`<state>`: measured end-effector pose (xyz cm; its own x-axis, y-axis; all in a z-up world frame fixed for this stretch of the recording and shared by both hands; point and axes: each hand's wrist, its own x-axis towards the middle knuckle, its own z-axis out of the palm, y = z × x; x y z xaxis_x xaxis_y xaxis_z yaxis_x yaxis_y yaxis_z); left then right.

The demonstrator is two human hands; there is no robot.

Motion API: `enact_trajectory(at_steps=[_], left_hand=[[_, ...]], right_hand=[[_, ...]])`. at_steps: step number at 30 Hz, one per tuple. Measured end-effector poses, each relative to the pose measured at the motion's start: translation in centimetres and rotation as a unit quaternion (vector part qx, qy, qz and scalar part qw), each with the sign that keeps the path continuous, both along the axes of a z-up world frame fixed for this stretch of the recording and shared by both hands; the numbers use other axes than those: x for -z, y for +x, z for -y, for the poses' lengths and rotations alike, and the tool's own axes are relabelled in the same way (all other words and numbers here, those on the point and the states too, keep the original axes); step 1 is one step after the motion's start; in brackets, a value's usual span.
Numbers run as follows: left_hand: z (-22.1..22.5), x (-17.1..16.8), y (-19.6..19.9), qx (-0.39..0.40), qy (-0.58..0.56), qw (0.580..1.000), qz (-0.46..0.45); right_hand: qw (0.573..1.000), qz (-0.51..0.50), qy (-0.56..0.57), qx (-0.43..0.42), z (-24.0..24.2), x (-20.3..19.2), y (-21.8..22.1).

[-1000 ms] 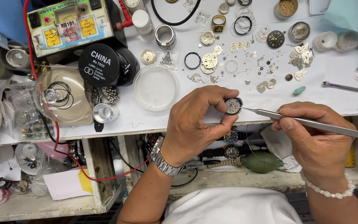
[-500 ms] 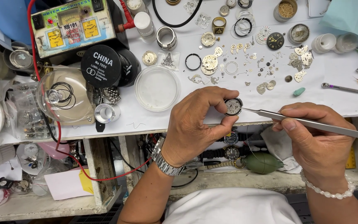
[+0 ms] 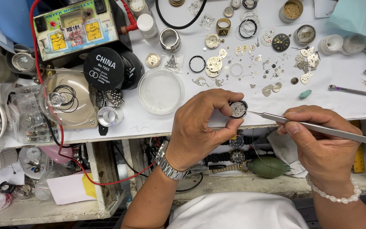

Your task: Repairing or assembling a watch movement by placing tiny gears and components using tweezers.

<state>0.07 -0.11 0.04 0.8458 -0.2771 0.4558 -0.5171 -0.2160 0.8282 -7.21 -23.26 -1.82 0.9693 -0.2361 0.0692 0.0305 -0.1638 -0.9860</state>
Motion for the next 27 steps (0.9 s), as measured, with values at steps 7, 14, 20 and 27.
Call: enact_trajectory(at_steps=[7,14,20,27], left_hand=[[0.00,0.07,0.01,-0.002,0.002,1.000,0.008],[0.02,0.07,0.02,0.001,-0.001,1.000,0.006],[0.06,0.03,0.06,0.000,0.003,1.000,0.006],[0.25,0.45,0.06,-0.020,0.015,0.999,0.032]], right_hand=[[1.000,-0.004,-0.027,0.007,-0.18,-0.23,0.02],[1.000,0.000,-0.012,0.005,-0.24,-0.26,0.03],[1.000,0.005,-0.017,0.000,-0.14,-0.15,0.05],[0.996,0.020,0.081,0.031,0.03,0.65,-0.38]])
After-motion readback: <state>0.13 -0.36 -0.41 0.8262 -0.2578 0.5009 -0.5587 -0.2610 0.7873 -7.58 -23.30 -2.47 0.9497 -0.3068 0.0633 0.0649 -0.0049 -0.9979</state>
